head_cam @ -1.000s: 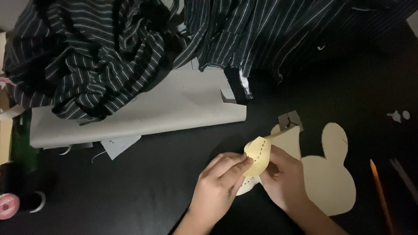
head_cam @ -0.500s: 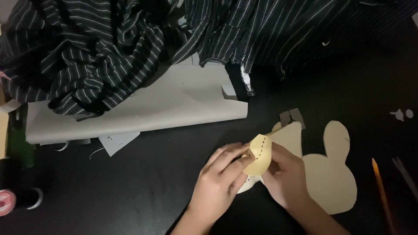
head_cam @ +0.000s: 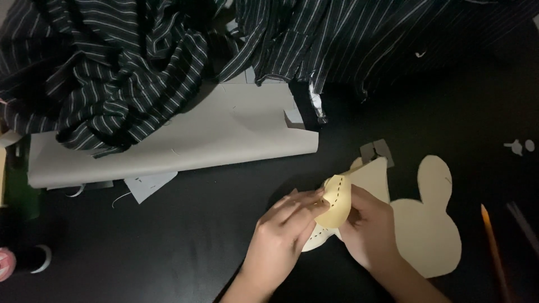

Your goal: Hand-stitching a small grey leather detail onto a yellow bunny-ear shaped leather template using a needle and thread.

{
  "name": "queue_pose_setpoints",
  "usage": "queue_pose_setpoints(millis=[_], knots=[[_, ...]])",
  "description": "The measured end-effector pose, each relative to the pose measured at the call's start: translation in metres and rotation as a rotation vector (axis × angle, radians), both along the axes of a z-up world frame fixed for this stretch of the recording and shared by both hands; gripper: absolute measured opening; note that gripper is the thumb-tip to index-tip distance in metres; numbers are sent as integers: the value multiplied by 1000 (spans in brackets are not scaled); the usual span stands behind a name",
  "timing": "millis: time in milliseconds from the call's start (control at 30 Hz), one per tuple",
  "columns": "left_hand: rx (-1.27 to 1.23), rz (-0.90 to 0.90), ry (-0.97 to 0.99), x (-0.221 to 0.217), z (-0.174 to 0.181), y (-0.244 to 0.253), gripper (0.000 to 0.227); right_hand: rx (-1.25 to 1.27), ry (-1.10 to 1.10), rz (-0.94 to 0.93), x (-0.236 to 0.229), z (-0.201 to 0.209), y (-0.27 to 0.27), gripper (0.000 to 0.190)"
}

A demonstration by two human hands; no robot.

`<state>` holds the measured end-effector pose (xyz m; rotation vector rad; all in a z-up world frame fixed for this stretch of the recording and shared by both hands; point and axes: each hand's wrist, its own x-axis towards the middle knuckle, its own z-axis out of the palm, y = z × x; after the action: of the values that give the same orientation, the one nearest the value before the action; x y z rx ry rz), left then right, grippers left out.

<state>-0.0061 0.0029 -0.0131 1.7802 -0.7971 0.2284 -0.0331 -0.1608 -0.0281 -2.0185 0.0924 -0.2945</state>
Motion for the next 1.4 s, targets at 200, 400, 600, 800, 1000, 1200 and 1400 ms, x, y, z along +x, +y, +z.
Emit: queue_pose_setpoints(millis=[200, 400, 600, 800, 1000, 1200, 1400], knots=[[-49, -15, 51, 1, 0, -1, 20, -53, 15, -29, 1, -1, -1, 14], [-65, -9, 93, -1, -3, -2, 21, -27, 76, -64, 1, -1, 0, 23], [-45, -8, 85, 0, -6, -3, 21, -62, 86, -82, 1, -6, -1, 18], [-35, -1, 114, 0, -16, -4, 20, -171, 123, -97, 1, -10, -4, 26], [4, 55, 20, 2, -2, -2, 20, -120, 116, -87, 1, -2, 0, 24], [-10, 94, 32, -2, 15, -2, 35, -36, 178, -95, 0, 5, 0, 27], [-245, 121, 251, -2, 25, -2, 23, 60, 78, -44, 0, 13, 3, 25]])
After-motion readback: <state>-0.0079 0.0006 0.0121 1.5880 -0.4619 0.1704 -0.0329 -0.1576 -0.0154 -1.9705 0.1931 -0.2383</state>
